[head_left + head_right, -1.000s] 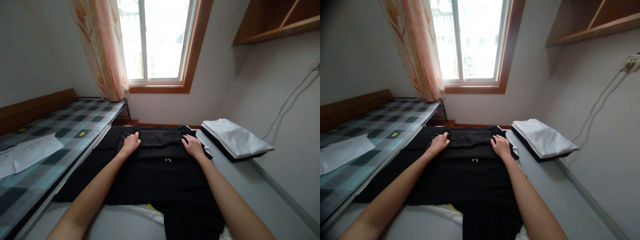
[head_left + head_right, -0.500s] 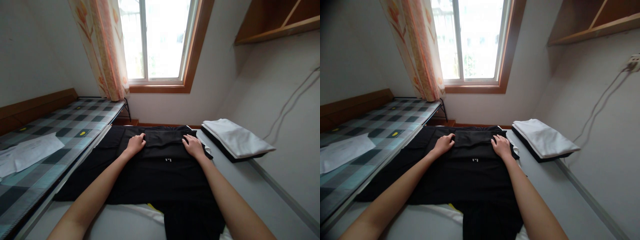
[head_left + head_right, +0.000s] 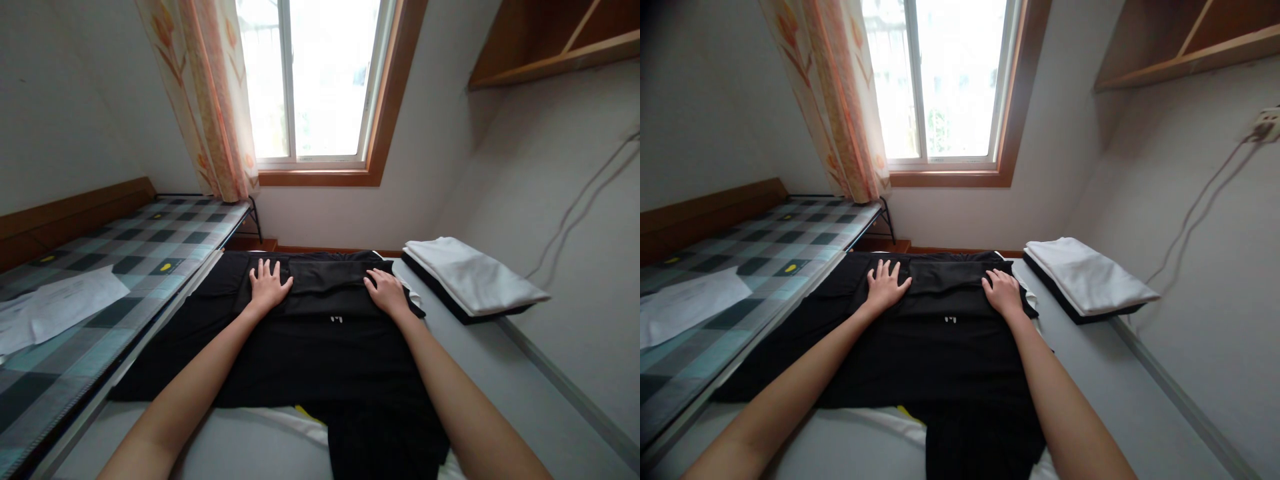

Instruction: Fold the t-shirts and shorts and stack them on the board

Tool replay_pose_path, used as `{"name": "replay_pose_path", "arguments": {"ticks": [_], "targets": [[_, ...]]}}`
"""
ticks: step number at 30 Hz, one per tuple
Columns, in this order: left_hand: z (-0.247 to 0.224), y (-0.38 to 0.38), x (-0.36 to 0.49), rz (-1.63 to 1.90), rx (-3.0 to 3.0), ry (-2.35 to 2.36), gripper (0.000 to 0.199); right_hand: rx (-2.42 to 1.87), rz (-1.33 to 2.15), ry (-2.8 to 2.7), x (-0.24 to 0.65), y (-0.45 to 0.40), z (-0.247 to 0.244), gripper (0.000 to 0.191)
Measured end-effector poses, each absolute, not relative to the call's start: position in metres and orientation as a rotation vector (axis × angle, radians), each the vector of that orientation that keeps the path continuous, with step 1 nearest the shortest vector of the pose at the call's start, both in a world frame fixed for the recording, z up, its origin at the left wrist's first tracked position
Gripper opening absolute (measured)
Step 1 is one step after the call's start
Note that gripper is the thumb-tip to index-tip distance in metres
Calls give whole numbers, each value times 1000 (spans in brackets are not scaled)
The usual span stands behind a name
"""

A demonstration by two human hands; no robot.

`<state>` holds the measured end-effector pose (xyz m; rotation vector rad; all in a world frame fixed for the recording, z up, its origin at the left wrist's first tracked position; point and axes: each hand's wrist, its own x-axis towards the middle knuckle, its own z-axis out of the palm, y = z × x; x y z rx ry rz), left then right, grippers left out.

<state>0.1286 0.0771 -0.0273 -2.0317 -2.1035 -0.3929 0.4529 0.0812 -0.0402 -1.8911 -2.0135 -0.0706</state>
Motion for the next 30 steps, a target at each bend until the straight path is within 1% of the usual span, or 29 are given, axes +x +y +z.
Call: {"name": "replay_pose_path", "arguments": {"ticks": [3,6,17,23,28,30], "targets": [[-29,79,127,-188,-2140,-2185,71,-1886,-71,-2010,453,81,-40,44],[-30,81,125,-117,-2211,-2170,74,-1887,-69,-2010,453,82,-41,45],[-27,77,126,-159,-2278,-2088,58,-1899,-62,-2006,452,81,-39,45],[-23,76,126,-154,-2331,-2102,58,-1890,-72,-2006,453,81,-40,45],[-27,79,127,-176,-2307,-2156,66,-1890,-83,-2008,453,81,-41,45],[-27,78,128,-216,-2288,-2141,62,-1891,-84,-2008,453,82,-42,45]]}}
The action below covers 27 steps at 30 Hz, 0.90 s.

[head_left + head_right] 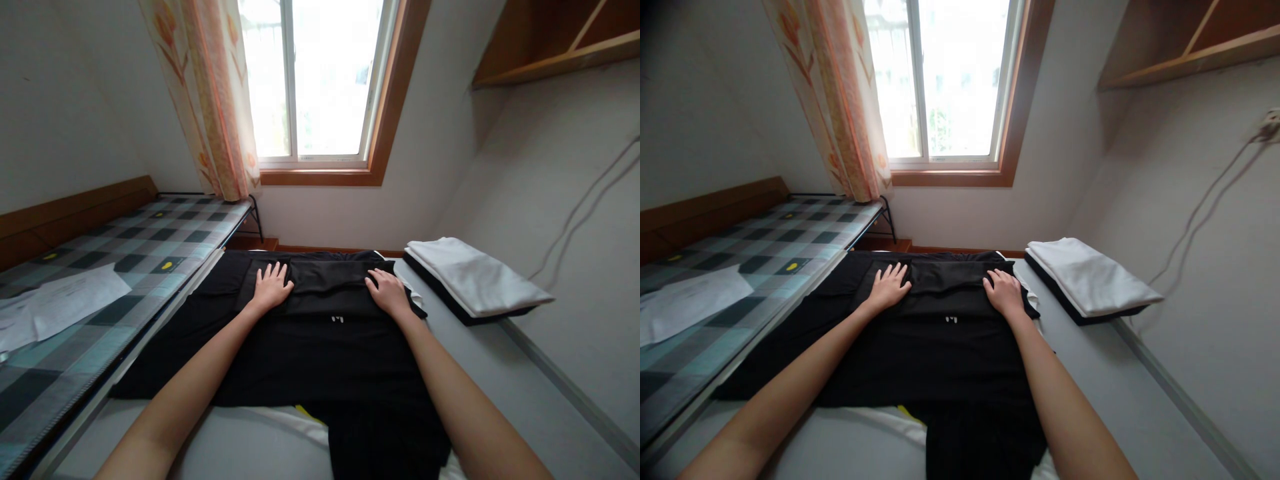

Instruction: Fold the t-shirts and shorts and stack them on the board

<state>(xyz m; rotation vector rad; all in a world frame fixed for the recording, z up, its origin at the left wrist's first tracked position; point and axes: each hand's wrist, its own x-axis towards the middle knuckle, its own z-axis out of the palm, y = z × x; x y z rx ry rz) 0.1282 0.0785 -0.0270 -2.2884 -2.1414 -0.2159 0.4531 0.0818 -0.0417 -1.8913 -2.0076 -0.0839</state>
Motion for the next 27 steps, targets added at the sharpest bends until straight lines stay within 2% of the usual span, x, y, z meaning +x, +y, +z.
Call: {"name": "replay_pose_path", "arguments": {"ticks": [6,12,18,27], "targets": [[-15,72,132,-363,-2109,-2054,43,-1883,-73,-2015,455,83,-44,46],[-5,70,131,-354,-2225,-2034,26,-1883,-81,-2015,455,84,-44,47],[-2,69,132,-290,-2247,-2007,25,-1869,-94,-2011,455,84,-45,46],[-2,69,134,-392,-2325,-1992,26,-1872,-68,-2010,455,84,-44,47]]}}
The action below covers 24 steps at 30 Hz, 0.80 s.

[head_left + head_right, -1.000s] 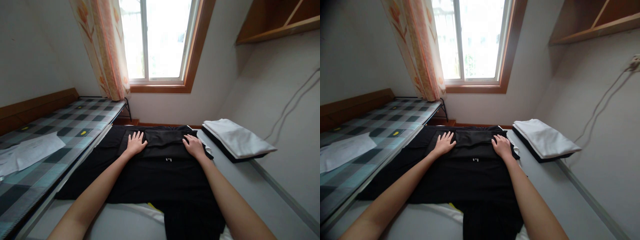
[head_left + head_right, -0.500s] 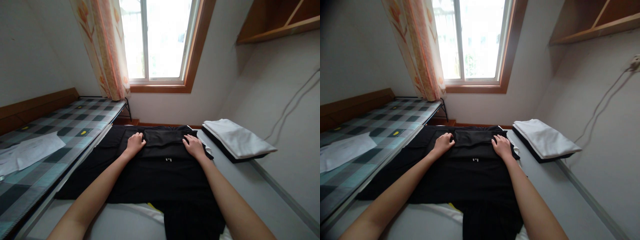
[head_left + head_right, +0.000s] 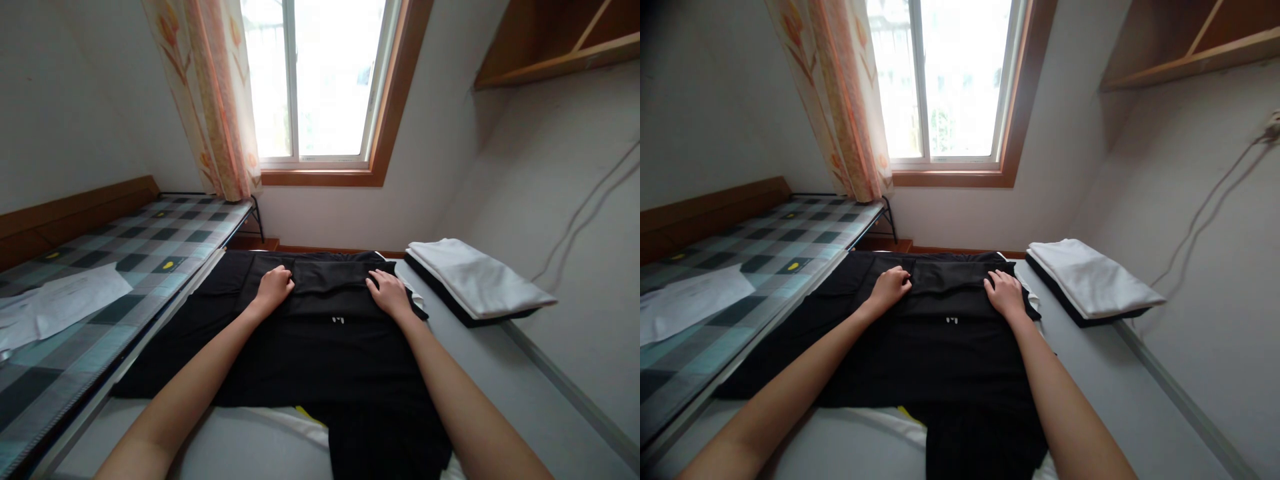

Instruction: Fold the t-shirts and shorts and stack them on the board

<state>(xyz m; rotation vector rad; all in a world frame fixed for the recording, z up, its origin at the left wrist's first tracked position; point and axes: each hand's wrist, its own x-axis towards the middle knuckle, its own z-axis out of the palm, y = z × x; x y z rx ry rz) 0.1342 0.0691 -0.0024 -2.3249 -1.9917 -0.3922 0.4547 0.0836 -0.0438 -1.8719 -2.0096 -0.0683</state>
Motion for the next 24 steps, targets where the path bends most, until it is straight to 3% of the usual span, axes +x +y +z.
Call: {"name": "replay_pose_path", "arguments": {"ticks": [11,13,19,21,24], "targets": [[-16,86,120,-788,-2408,-2055,46,-1858,-185,-2003,448,76,-36,44],[-18,91,116,-860,-2426,-2127,41,-1788,-260,-2029,439,73,-32,42],[-17,87,115,-599,-2413,-1980,29,-1500,-222,-2241,401,64,-28,44],[-15,82,113,-498,-2245,-1978,38,-1471,-149,-2298,395,62,-31,45],[-14,79,105,-398,-2066,-2094,79,-1457,-46,-2325,396,62,-35,46]]}}
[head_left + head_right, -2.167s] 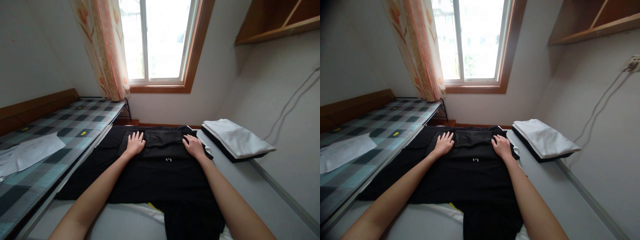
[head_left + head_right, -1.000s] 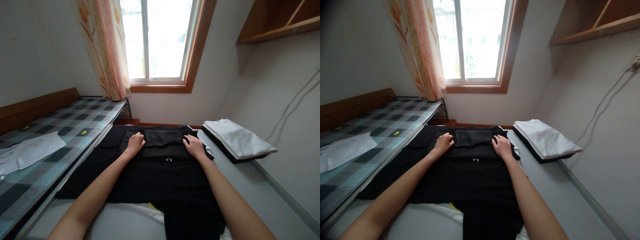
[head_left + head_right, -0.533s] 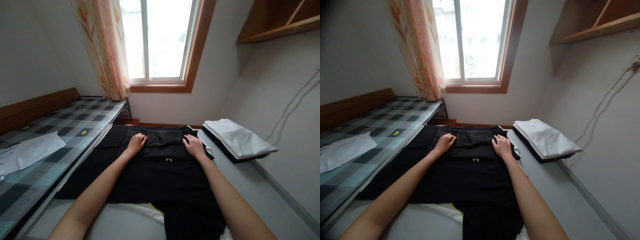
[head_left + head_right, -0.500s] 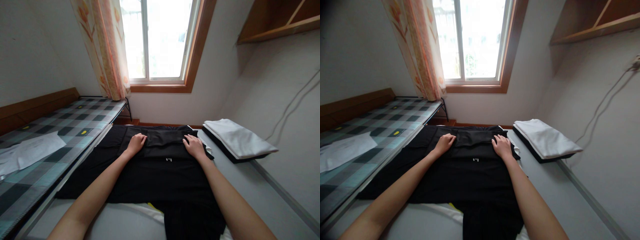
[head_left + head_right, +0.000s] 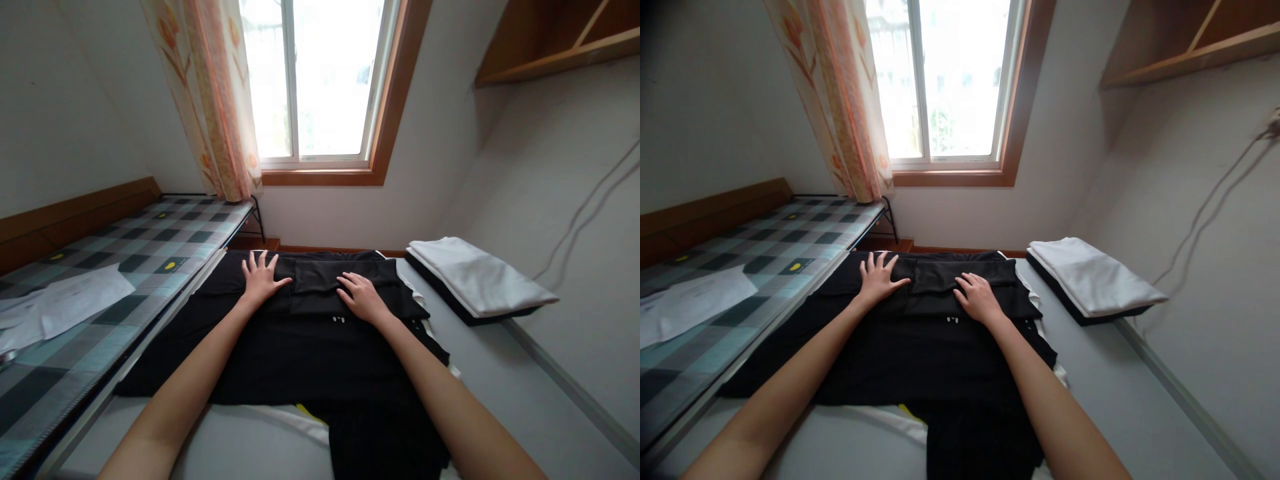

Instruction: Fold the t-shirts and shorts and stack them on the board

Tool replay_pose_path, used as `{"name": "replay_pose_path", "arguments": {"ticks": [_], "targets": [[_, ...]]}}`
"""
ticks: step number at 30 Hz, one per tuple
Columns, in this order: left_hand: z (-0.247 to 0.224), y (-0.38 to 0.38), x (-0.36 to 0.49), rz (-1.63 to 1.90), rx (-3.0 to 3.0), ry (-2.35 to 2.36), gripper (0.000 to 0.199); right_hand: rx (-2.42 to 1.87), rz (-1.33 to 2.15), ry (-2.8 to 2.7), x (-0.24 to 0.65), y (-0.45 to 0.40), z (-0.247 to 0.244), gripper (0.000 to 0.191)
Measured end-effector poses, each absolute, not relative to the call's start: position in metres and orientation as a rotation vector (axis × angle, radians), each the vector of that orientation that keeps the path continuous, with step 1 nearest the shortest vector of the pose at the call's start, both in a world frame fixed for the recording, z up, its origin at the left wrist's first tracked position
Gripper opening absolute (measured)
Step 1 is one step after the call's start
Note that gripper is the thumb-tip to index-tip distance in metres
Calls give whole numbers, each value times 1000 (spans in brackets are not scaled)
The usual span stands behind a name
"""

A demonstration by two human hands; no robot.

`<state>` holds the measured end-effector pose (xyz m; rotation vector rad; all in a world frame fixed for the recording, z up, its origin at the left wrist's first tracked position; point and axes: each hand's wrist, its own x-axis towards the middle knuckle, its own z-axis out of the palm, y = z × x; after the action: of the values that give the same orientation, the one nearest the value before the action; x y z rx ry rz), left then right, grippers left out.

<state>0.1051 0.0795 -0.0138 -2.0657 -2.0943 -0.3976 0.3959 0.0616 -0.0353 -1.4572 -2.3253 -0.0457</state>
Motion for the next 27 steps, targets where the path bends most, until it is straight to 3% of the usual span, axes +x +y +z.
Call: {"name": "replay_pose_path", "arguments": {"ticks": [3,10,17,27], "targets": [[-18,82,97,-290,-2058,-2219,96,-1456,-6,-2306,400,63,-38,45],[-26,88,94,-100,-2129,-2255,94,-1455,25,-2292,401,65,-39,44],[-26,83,106,-143,-2253,-2135,73,-1483,34,-2300,400,63,-37,45],[-30,81,113,-197,-2296,-2067,69,-1970,-33,-2080,423,70,-38,57]]}}
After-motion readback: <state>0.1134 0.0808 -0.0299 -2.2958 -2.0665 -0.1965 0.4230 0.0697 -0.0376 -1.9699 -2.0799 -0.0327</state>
